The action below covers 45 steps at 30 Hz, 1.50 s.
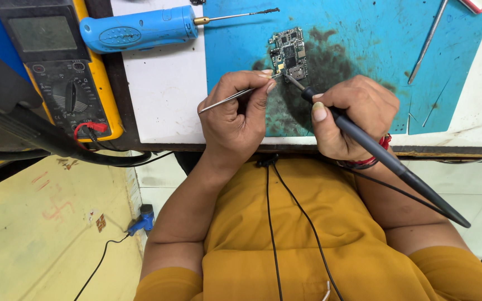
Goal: The person solders components on a small circuit board at a workbench, holding the board steady with one hand while applying a soldering iron with the other, occasionally using a probe to adjust or reposition parts on the board.
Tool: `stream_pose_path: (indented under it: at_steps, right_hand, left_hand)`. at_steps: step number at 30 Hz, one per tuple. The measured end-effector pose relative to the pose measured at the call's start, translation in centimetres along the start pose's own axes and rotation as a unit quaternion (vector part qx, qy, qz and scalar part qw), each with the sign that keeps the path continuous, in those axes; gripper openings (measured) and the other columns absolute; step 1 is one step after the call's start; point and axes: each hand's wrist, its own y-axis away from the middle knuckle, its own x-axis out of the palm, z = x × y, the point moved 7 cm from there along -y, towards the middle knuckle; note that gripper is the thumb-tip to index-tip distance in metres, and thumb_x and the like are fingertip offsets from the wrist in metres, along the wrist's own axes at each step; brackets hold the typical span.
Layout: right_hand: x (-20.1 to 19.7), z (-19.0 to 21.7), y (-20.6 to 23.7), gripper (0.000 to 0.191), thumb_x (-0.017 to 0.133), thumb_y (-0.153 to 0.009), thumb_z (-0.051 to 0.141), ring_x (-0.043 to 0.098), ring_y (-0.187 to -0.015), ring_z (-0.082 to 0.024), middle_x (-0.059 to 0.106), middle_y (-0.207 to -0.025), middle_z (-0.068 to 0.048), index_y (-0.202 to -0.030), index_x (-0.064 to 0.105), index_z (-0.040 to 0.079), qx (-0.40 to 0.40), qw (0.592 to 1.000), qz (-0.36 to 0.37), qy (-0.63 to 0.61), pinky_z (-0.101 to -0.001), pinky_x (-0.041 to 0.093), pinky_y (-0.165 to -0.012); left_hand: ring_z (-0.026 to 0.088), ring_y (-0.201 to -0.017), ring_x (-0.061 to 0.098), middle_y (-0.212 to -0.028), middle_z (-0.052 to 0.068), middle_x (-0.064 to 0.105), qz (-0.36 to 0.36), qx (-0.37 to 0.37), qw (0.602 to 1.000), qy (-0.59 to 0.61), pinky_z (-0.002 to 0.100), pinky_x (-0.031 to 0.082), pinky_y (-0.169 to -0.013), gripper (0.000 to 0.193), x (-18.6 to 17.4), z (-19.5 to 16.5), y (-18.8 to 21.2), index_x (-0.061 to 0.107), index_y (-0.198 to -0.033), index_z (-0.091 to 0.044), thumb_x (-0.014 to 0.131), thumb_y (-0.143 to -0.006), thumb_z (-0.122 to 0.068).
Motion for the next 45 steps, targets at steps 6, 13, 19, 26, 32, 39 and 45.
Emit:
stream_pose_path:
  at_steps: [6,13,19,26,32,39,45]
  right_hand:
    - [0.04,0.11,-0.05,0.014,0.07,-0.103,0.008,0.066,-0.066,-0.026,0.07,-0.086,-0.011,-0.094,0.06,0.001,0.002,1.0,0.001,0.002,-0.0344,0.05,-0.061]
    - [-0.01,0.2,-0.14,0.015,0.069,-0.105,0.008,0.066,-0.067,-0.026,0.07,-0.087,-0.01,-0.095,0.059,0.002,-0.004,1.0,-0.001,0.001,-0.0339,0.05,-0.062]
    - [0.01,0.13,-0.1,0.014,0.07,-0.102,0.007,0.065,-0.065,-0.026,0.07,-0.084,-0.011,-0.094,0.06,0.002,-0.001,1.0,0.001,0.006,-0.0342,0.049,-0.06]
    - [0.0,0.17,-0.07,0.015,0.069,-0.103,0.007,0.066,-0.066,-0.026,0.07,-0.085,-0.011,-0.093,0.059,0.002,-0.006,1.0,0.0,-0.001,-0.0344,0.05,-0.061]
    - [-0.02,0.04,0.03,0.014,0.07,-0.102,0.007,0.066,-0.065,-0.027,0.07,-0.085,-0.011,-0.094,0.06,0.002,-0.003,1.0,0.0,-0.003,-0.0346,0.05,-0.061]
    - [0.02,0.01,0.07,0.015,0.07,-0.102,0.007,0.065,-0.064,-0.026,0.07,-0.084,-0.011,-0.093,0.059,0.002,-0.005,1.0,0.003,-0.002,-0.0343,0.05,-0.06]
    - [0.01,0.11,0.05,0.015,0.07,-0.102,0.006,0.065,-0.064,-0.026,0.07,-0.083,-0.01,-0.092,0.059,0.002,-0.004,1.0,0.001,-0.002,-0.034,0.049,-0.06]
  left_hand:
    - [0.01,-0.092,0.076,-0.11,0.01,0.076,-0.003,0.002,1.0,-0.01,0.021,0.064,-0.077,0.012,-0.12,-0.11,0.04,0.063,-0.112,-0.003,0.073,-0.106,-0.003]
    - [0.01,-0.09,0.076,-0.11,0.01,0.076,0.0,-0.004,1.0,-0.003,0.02,0.063,-0.075,0.011,-0.11,0.01,0.05,0.063,-0.112,-0.003,0.072,-0.106,-0.003]
    - [0.01,-0.09,0.076,-0.11,0.01,0.076,0.0,0.002,1.0,-0.01,0.02,0.063,-0.075,0.011,-0.11,-0.02,0.07,0.063,-0.112,-0.003,0.072,-0.106,-0.004]
    - [0.009,-0.091,0.076,-0.111,0.01,0.076,-0.001,0.002,1.0,0.0,0.02,0.063,-0.075,0.011,-0.11,0.06,0.11,0.062,-0.113,-0.003,0.072,-0.107,-0.004]
    - [0.009,-0.089,0.075,-0.11,0.009,0.076,-0.001,-0.003,1.0,0.0,0.019,0.063,-0.074,0.011,-0.05,0.07,0.1,0.063,-0.112,-0.003,0.072,-0.106,-0.004]
    - [0.008,-0.088,0.075,-0.109,0.009,0.076,-0.001,-0.005,1.0,-0.004,0.019,0.062,-0.072,0.011,-0.12,0.04,0.07,0.063,-0.112,-0.003,0.072,-0.106,-0.003]
    - [0.009,-0.089,0.076,-0.109,0.01,0.076,-0.002,-0.004,1.0,-0.005,0.02,0.063,-0.073,0.011,-0.12,0.01,0.07,0.063,-0.111,-0.003,0.073,-0.106,-0.003]
